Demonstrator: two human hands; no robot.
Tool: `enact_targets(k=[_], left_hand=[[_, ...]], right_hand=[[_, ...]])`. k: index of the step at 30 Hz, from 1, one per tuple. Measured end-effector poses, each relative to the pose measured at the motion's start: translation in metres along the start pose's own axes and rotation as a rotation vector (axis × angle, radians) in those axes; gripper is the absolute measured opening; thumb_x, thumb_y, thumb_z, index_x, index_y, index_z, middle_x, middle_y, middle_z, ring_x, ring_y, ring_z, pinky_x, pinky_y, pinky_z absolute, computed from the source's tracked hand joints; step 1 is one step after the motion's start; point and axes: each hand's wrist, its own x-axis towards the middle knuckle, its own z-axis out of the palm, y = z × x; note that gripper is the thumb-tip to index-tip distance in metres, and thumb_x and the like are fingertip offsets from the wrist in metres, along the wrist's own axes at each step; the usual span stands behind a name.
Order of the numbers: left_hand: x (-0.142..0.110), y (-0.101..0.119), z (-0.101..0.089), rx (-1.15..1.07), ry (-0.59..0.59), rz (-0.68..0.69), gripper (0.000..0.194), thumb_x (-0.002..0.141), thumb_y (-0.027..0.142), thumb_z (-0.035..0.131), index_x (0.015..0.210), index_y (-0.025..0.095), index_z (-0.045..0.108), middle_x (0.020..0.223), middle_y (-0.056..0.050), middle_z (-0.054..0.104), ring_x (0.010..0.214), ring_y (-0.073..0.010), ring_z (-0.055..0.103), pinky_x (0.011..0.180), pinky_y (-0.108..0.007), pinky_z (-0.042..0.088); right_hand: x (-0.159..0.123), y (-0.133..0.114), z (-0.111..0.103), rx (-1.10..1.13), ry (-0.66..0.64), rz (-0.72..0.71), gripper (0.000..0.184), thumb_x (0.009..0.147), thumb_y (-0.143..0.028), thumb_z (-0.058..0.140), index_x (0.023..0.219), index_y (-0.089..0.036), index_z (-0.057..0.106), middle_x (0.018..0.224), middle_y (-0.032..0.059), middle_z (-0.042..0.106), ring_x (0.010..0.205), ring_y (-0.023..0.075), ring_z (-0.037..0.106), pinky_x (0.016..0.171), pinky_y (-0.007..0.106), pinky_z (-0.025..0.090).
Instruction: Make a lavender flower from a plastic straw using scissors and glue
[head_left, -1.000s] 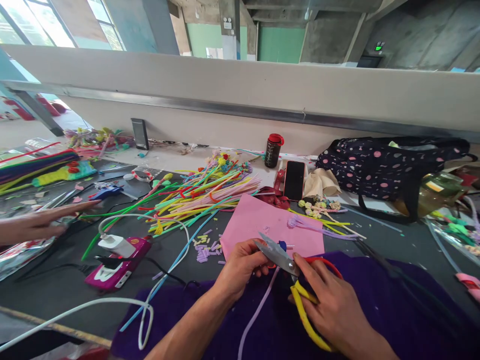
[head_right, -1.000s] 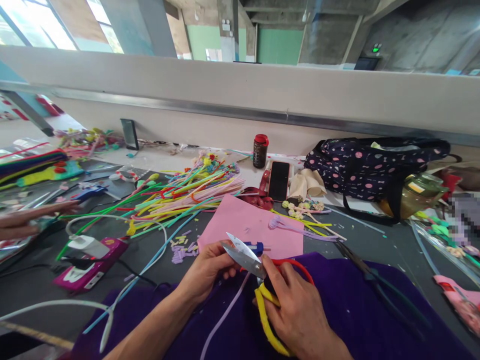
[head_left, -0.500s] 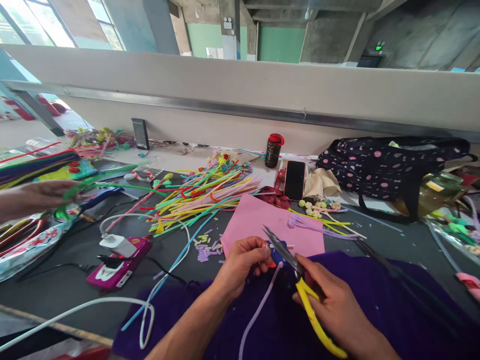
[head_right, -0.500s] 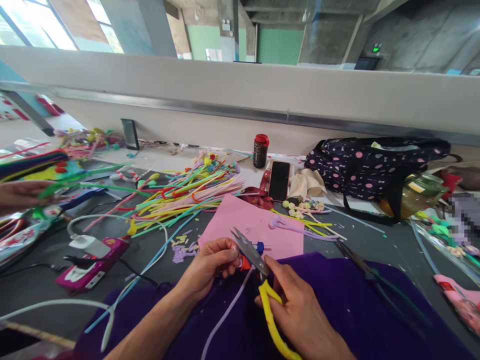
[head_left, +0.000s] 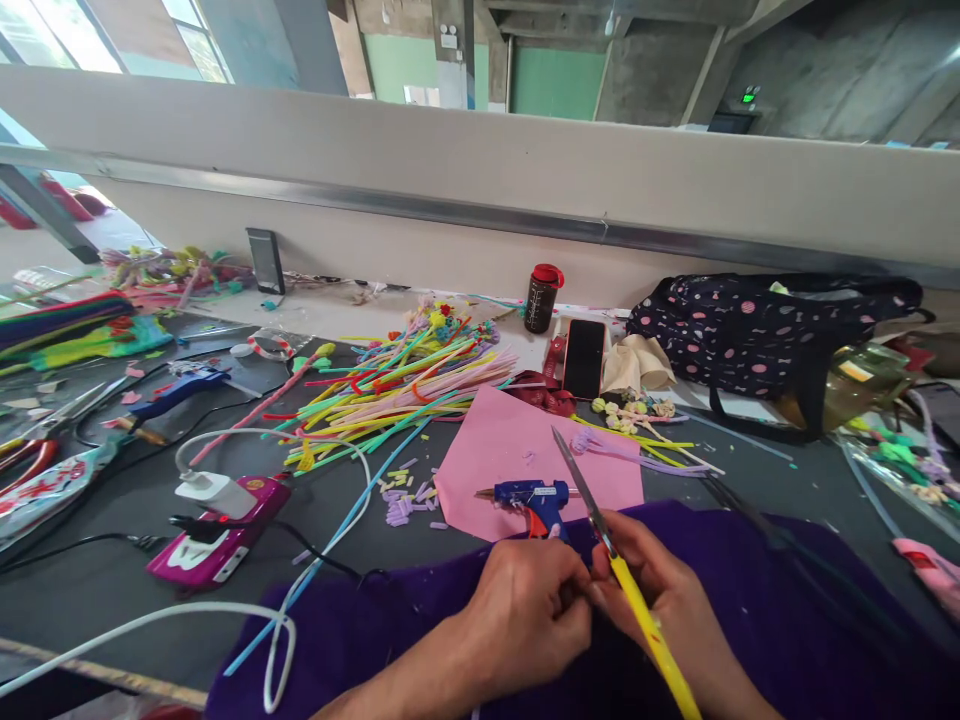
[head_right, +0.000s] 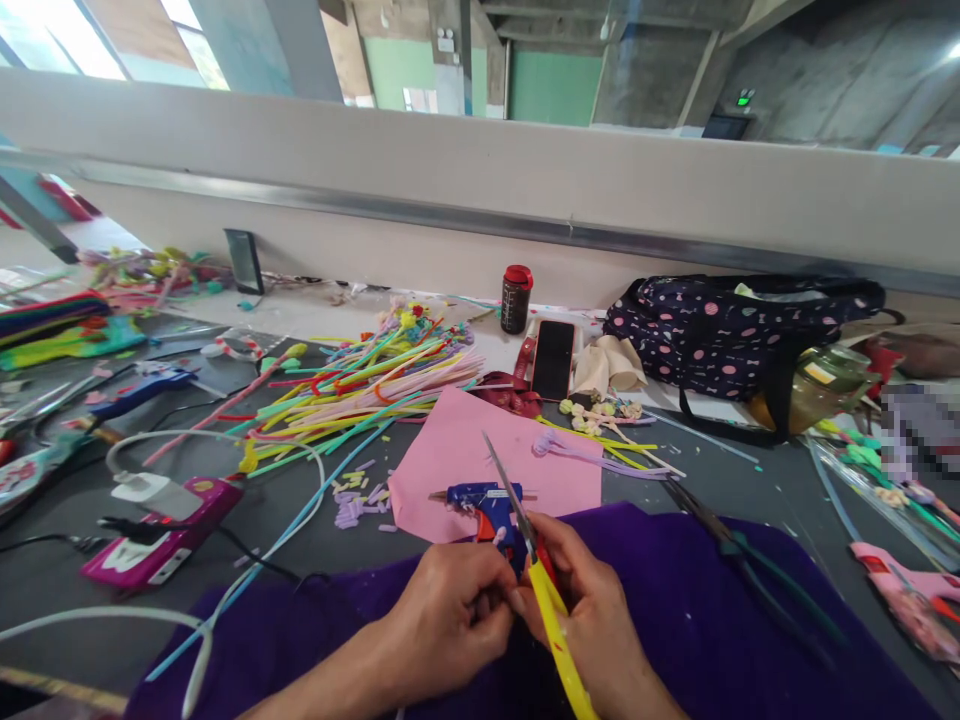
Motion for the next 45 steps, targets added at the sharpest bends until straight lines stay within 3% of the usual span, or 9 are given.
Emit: enact_targets(k=[5, 12, 16, 20, 23, 28, 33, 36, 45], left_hand=[[-0.004, -0.002, 0.003, 0.122, 0.023, 0.101, 0.018, 0.067, 0.006, 0.050, 0.071, 0.019, 0.063, 0.058, -0.003, 0.059, 0.052, -0.0142, 0.051, 0.050, -0.025, 0.030], [-0.003, -0.003, 0.004, 0.172, 0.060, 0.100, 0.013, 0.071, 0.010, 0.051, 0.071, 0.018, 0.061, 0.061, -0.005, 0.060, 0.054, -0.0141, 0.052, 0.051, -0.025, 0.032], [0.000, 0.000, 0.002, -0.094, 0.003, -0.117, 0.014, 0.074, 0.016, 0.050, 0.072, 0.017, 0.064, 0.057, -0.002, 0.059, 0.047, -0.0109, 0.048, 0.044, -0.021, 0.031], [0.007, 0.002, -0.003, -0.534, -0.237, -0.418, 0.020, 0.077, 0.030, 0.051, 0.075, 0.014, 0.063, 0.062, -0.002, 0.064, 0.042, -0.0079, 0.049, 0.038, -0.017, 0.034], [0.010, -0.001, -0.005, -0.772, -0.401, -0.488, 0.019, 0.074, 0.031, 0.057, 0.068, 0.013, 0.061, 0.060, -0.002, 0.064, 0.038, -0.0060, 0.049, 0.034, -0.014, 0.033], [0.010, -0.009, -0.004, -1.039, -0.475, -0.543, 0.016, 0.070, 0.027, 0.063, 0.068, 0.011, 0.064, 0.059, -0.004, 0.067, 0.037, -0.0060, 0.052, 0.030, -0.012, 0.033], [0.011, -0.014, -0.003, -1.123, -0.518, -0.603, 0.012, 0.067, 0.022, 0.067, 0.069, 0.011, 0.064, 0.059, -0.004, 0.068, 0.036, -0.0059, 0.054, 0.030, -0.011, 0.037], [0.012, -0.014, -0.001, -1.134, -0.535, -0.633, 0.010, 0.064, 0.019, 0.068, 0.069, 0.011, 0.064, 0.058, -0.003, 0.068, 0.036, -0.0062, 0.054, 0.029, -0.011, 0.037], [0.010, -0.008, 0.004, -1.117, -0.475, -0.666, 0.011, 0.056, 0.012, 0.066, 0.066, 0.012, 0.062, 0.050, -0.001, 0.065, 0.032, -0.0062, 0.050, 0.028, -0.011, 0.033]], right_hand=[[-0.003, 0.013, 0.000, -0.096, -0.020, -0.035, 0.042, 0.078, -0.027, 0.062, 0.118, -0.021, 0.051, 0.098, 0.0069, 0.070, 0.084, 0.0190, 0.068, 0.073, 0.024, 0.055], [-0.003, 0.015, -0.005, -0.163, -0.074, -0.034, 0.044, 0.078, -0.022, 0.059, 0.120, -0.022, 0.049, 0.091, 0.0037, 0.071, 0.077, 0.0174, 0.069, 0.073, 0.024, 0.055], [-0.003, 0.009, -0.004, -0.146, -0.007, -0.014, 0.037, 0.081, -0.026, 0.058, 0.116, -0.021, 0.051, 0.087, 0.0036, 0.070, 0.070, 0.0153, 0.068, 0.064, 0.020, 0.055], [-0.005, 0.007, -0.003, -0.098, 0.080, -0.050, 0.035, 0.079, -0.027, 0.061, 0.113, -0.021, 0.053, 0.073, -0.0002, 0.066, 0.053, 0.0108, 0.062, 0.050, 0.016, 0.052], [-0.006, 0.007, -0.003, -0.102, 0.062, -0.091, 0.031, 0.080, -0.023, 0.059, 0.111, -0.023, 0.054, 0.071, -0.0018, 0.065, 0.053, 0.0101, 0.063, 0.051, 0.015, 0.052], [-0.008, 0.004, -0.005, -0.205, 0.063, -0.171, 0.030, 0.081, -0.020, 0.058, 0.110, -0.024, 0.055, 0.082, 0.0007, 0.070, 0.064, 0.0131, 0.067, 0.058, 0.017, 0.055], [-0.011, 0.003, -0.007, -0.281, 0.013, -0.240, 0.036, 0.081, -0.015, 0.056, 0.114, -0.028, 0.049, 0.078, -0.0027, 0.069, 0.063, 0.0120, 0.068, 0.056, 0.016, 0.054], [-0.012, 0.007, -0.007, -0.317, 0.057, -0.272, 0.039, 0.079, -0.014, 0.058, 0.114, -0.029, 0.049, 0.075, -0.0041, 0.068, 0.059, 0.0114, 0.066, 0.053, 0.016, 0.053], [-0.014, 0.015, -0.014, -0.231, -0.012, -0.300, 0.050, 0.077, -0.026, 0.063, 0.123, -0.028, 0.043, 0.075, -0.0015, 0.063, 0.056, 0.0118, 0.062, 0.051, 0.017, 0.050]])
